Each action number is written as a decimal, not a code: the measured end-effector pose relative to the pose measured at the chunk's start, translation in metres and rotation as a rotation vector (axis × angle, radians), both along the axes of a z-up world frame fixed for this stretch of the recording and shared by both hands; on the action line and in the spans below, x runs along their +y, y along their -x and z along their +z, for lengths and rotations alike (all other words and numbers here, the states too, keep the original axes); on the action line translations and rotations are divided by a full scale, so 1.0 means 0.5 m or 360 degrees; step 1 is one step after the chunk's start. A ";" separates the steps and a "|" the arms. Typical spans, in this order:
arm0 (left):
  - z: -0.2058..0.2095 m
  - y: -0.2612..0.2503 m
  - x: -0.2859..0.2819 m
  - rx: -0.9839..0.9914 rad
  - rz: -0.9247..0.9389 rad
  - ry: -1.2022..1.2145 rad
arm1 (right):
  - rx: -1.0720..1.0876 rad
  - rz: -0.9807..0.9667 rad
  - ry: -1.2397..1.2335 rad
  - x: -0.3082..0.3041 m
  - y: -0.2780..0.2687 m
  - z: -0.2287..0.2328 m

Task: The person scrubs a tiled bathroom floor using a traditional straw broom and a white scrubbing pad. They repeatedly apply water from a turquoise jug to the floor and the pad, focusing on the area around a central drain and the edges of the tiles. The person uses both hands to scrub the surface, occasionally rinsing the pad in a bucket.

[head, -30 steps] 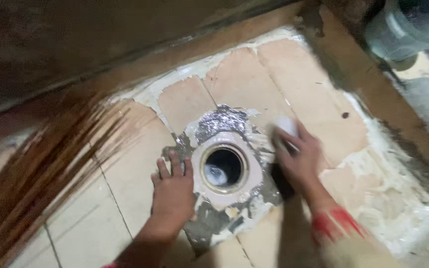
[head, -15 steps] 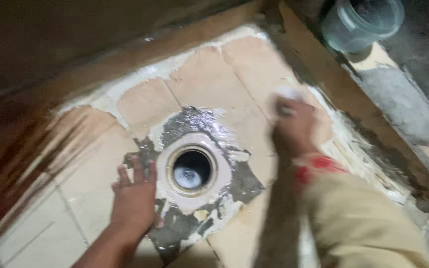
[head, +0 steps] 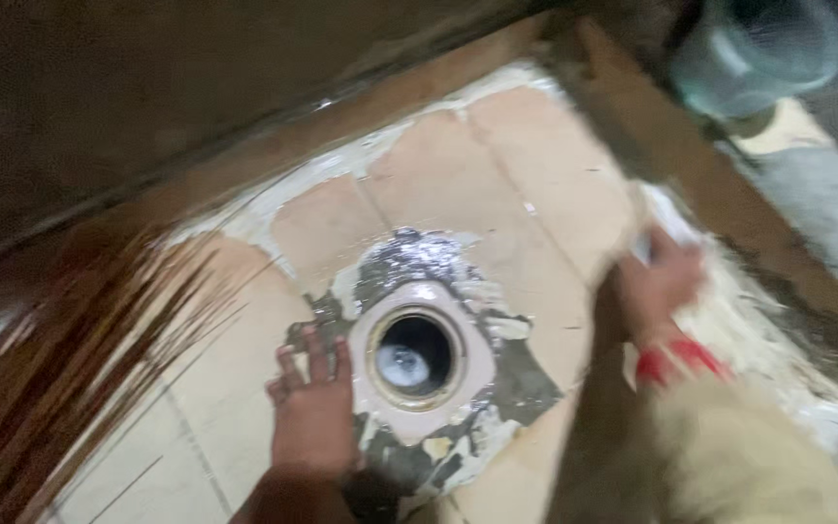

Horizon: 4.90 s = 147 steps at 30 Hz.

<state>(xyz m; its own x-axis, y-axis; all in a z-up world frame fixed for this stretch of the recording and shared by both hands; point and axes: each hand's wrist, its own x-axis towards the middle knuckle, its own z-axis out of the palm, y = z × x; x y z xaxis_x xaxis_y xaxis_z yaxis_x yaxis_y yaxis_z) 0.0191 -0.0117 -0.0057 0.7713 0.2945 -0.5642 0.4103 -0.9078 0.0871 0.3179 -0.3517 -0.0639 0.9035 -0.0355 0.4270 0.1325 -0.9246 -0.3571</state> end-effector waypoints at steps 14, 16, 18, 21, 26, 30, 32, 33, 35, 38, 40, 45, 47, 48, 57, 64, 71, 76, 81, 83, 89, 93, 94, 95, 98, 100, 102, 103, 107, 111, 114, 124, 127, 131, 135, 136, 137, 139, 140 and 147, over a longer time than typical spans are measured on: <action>0.033 0.004 0.006 0.0017 0.0062 0.0092 | 0.0333 0.1264 0.0177 0.492 0.237 0.070; 0.024 0.004 0.006 0.0108 0.0036 0.0066 | 0.0213 0.1038 0.0274 0.359 0.172 0.082; 0.012 -0.005 0.000 0.0017 0.0024 0.0054 | 0.0280 0.0590 0.0143 0.296 0.119 0.097; 0.015 0.011 0.008 -0.0117 0.0011 0.0006 | 0.0394 0.0737 0.0070 0.363 0.132 0.091; 0.045 0.005 0.007 0.0224 0.0023 0.0122 | 0.0319 0.1710 0.0528 0.477 0.245 0.122; -0.021 0.011 0.005 -0.0131 0.0005 0.0006 | 0.0699 0.1288 0.0784 0.542 0.182 0.158; -0.032 -0.003 0.010 -0.0594 -0.0026 -0.0178 | 0.0790 0.1386 0.0992 0.588 0.260 0.129; -0.021 -0.003 0.022 -0.0325 -0.0033 -0.0084 | 0.0810 0.1414 0.1098 0.596 0.290 0.120; 0.015 -0.002 0.020 0.0184 -0.0056 0.0141 | 0.0252 0.1983 0.0284 0.520 0.355 0.120; 0.041 0.000 0.018 0.0126 0.0000 0.0155 | 0.0510 0.1955 0.0614 0.532 0.261 0.108; 0.027 0.003 0.010 0.0078 -0.0067 0.0089 | 0.0715 0.1356 0.0256 0.552 0.168 0.123; -0.045 -0.012 -0.007 -0.0359 0.0016 -0.0234 | 0.0117 0.1898 0.0495 0.459 0.310 0.118; -0.056 -0.001 -0.002 -0.0195 0.0007 -0.0080 | 0.0418 0.1870 0.0618 0.521 0.259 0.133; -0.061 0.004 -0.004 -0.0299 0.0018 -0.0158 | 0.0596 0.1844 0.0710 0.528 0.238 0.146; -0.059 0.003 0.007 -0.0346 0.0031 -0.0186 | 0.0242 0.2027 0.0311 0.541 0.315 0.100; -0.123 -0.016 0.001 -0.0364 0.0137 -0.0061 | 0.0648 0.0522 0.0658 0.566 0.011 0.121; -0.149 -0.014 -0.021 -0.0469 0.0120 -0.0149 | 0.0280 0.0626 0.0373 0.658 0.084 0.062; -0.133 0.012 -0.015 0.0055 -0.0129 0.0027 | -0.0018 0.1491 0.0681 0.803 0.371 0.077; -0.095 0.011 0.026 -0.0060 -0.0128 -0.0206 | 0.0814 0.1664 0.0812 0.813 0.334 0.160; -0.066 0.018 -0.001 -0.0091 -0.0098 -0.0250 | 0.0772 0.1379 0.0729 0.779 0.243 0.116; 0.019 0.001 0.014 -0.0053 -0.0039 0.0114 | 0.0450 0.0529 0.0370 0.255 -0.011 0.008; 0.051 -0.020 0.012 0.0044 -0.0068 0.0041 | 0.0323 -0.0033 0.0565 0.026 -0.024 0.102; 0.053 -0.015 0.011 0.0032 -0.0084 0.0055 | 0.0371 -0.0044 0.0476 0.041 -0.018 0.094; 0.052 -0.011 0.009 0.0021 -0.0100 0.0070 | 0.0419 -0.0055 0.0387 0.070 -0.010 0.080; 0.029 -0.010 0.010 0.0066 -0.0123 0.0044 | 0.0227 0.0412 0.0041 0.267 0.011 0.028; -0.006 -0.006 0.009 0.0004 -0.0103 0.0044 | -0.0124 0.0945 0.0083 0.488 0.081 -0.003; -0.048 -0.007 0.009 -0.0075 -0.0100 0.0019 | 0.0427 0.1072 0.0369 0.673 0.206 0.013; -0.065 -0.009 0.010 -0.0178 -0.0086 -0.0060 | 0.0220 0.1239 0.0500 0.721 0.286 0.032; -0.054 -0.005 0.018 0.0153 -0.0094 -0.0195 | 0.0406 0.1375 0.0315 0.672 0.370 0.086; 0.006 -0.012 0.013 0.0115 0.0010 -0.0031 | 0.0318 0.0956 0.0239 0.420 0.216 0.052; 0.014 -0.003 0.010 0.0046 0.0035 -0.0042 | 0.0045 0.0331 0.0369 0.132 0.159 0.034; 0.025 -0.022 0.004 0.0055 0.0038 -0.0026 | 0.0448 -0.1010 0.0264 -0.198 0.241 0.111; 0.016 -0.024 0.010 0.0167 0.0017 -0.0034 | 0.0365 -0.0641 0.0077 -0.122 0.154 0.087; 0.023 -0.009 0.013 0.0065 0.0039 0.0013 | 0.0242 -0.0237 0.0386 0.047 0.016 0.062; 0.027 -0.026 0.010 0.0108 0.0021 -0.0020 | 0.0414 -0.0282 0.0774 -0.154 0.100 0.108; 0.023 -0.023 0.009 0.0082 0.0030 -0.0008 | 0.0354 -0.0219 0.0720 -0.195 0.145 0.106; 0.020 -0.017 0.008 0.0055 0.0040 0.0005 | 0.0293 -0.0157 0.0666 -0.242 0.182 0.116; 0.022 0.003 0.011 0.0096 0.0042 0.0002 | 0.0421 -0.0340 0.0629 -0.285 0.228 0.114; 0.021 -0.013 0.008 0.0081 0.0032 0.0007 | 0.0426 -0.0430 0.0650 -0.288 0.219 0.105; 0.000 -0.010 0.022 0.0114 0.0009 -0.0063 | 0.0289 -0.0035 0.0633 -0.074 0.041 0.057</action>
